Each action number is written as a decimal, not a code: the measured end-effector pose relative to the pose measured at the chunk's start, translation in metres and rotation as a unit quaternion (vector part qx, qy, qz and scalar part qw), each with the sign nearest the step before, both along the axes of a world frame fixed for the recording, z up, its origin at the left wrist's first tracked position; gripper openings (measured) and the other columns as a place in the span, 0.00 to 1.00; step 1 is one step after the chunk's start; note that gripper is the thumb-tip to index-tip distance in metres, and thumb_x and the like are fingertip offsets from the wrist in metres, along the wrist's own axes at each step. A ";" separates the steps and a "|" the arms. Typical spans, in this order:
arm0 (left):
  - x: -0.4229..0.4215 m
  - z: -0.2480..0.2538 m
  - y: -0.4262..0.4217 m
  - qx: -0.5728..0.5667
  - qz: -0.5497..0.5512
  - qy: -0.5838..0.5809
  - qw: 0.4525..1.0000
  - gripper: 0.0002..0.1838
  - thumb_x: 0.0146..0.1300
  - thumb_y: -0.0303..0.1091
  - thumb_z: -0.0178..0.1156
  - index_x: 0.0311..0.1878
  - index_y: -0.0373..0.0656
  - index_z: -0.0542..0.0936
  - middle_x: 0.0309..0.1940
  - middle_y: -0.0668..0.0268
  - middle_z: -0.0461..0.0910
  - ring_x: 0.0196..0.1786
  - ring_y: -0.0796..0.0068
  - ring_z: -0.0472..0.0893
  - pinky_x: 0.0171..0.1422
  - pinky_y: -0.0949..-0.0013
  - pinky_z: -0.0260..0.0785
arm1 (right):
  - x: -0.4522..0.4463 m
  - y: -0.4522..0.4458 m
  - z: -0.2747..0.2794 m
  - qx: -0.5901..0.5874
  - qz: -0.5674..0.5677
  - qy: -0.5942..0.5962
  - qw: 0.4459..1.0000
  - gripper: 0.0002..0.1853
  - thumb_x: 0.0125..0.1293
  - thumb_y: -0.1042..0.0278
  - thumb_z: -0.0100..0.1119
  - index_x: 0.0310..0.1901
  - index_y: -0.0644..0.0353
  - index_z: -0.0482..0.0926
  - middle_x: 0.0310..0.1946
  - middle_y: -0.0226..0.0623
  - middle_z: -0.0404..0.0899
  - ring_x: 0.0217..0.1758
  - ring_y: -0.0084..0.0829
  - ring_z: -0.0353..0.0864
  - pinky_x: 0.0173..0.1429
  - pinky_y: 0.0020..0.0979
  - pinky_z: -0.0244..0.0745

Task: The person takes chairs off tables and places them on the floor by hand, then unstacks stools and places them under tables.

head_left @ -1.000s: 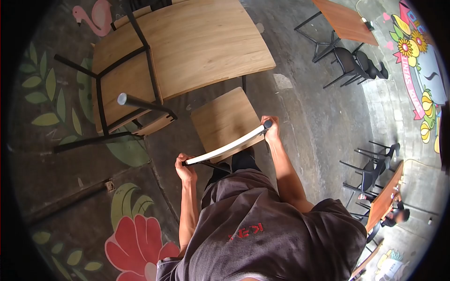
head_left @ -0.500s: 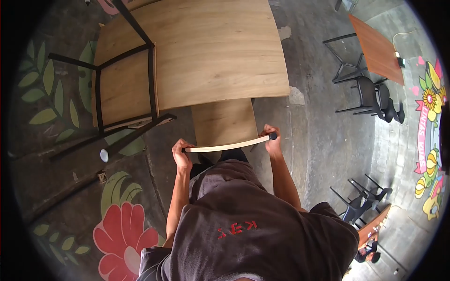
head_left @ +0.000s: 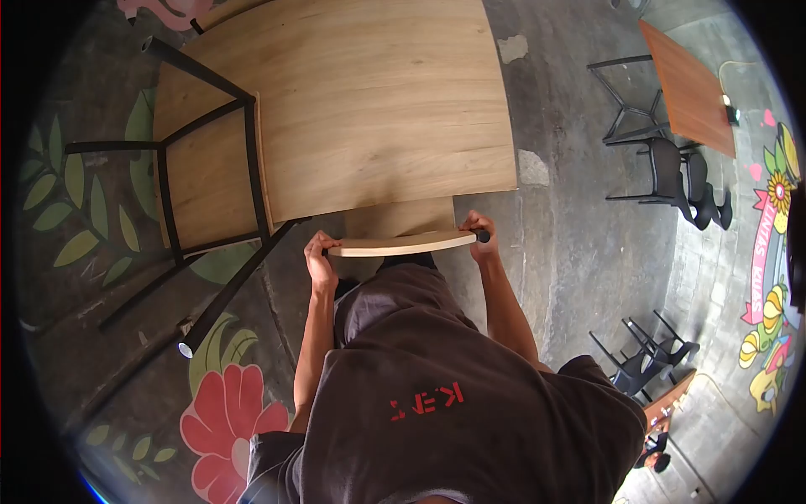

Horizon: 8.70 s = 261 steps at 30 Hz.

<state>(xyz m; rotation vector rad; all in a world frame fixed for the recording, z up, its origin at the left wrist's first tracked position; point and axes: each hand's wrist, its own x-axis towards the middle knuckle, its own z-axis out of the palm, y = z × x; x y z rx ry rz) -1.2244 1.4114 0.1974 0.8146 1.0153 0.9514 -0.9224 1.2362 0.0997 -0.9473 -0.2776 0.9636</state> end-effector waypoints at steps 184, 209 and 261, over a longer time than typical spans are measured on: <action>-0.532 0.211 -0.182 0.543 -0.368 0.200 0.728 0.17 0.64 0.42 0.50 0.47 0.38 0.74 0.45 0.54 0.74 0.52 0.54 0.71 0.56 0.57 0.60 | -0.716 -0.175 0.226 0.192 0.104 0.000 0.976 0.10 0.45 0.72 0.52 0.12 0.63 0.66 0.11 0.41 0.63 0.18 0.34 0.63 0.38 0.39 0.61; -0.659 -0.212 -0.167 -0.263 0.127 -0.077 0.953 0.32 0.56 0.64 0.48 0.49 0.45 0.75 0.48 0.63 0.75 0.51 0.63 0.73 0.59 0.61 0.62 | -0.642 -0.301 0.204 0.208 -0.099 0.063 0.971 0.10 0.43 0.67 0.48 0.11 0.54 0.60 0.09 0.32 0.61 0.18 0.28 0.59 0.41 0.32 0.59; -0.395 0.204 -0.262 0.461 -0.434 0.299 0.714 0.12 0.48 0.34 0.66 0.26 0.39 0.74 0.23 0.60 0.71 0.28 0.59 0.76 0.33 0.62 0.70 | -0.540 -0.201 0.128 -0.256 -0.110 -0.307 0.910 0.31 0.60 0.47 0.39 0.10 0.65 0.72 0.06 0.36 0.69 0.13 0.33 0.69 0.26 0.33 0.62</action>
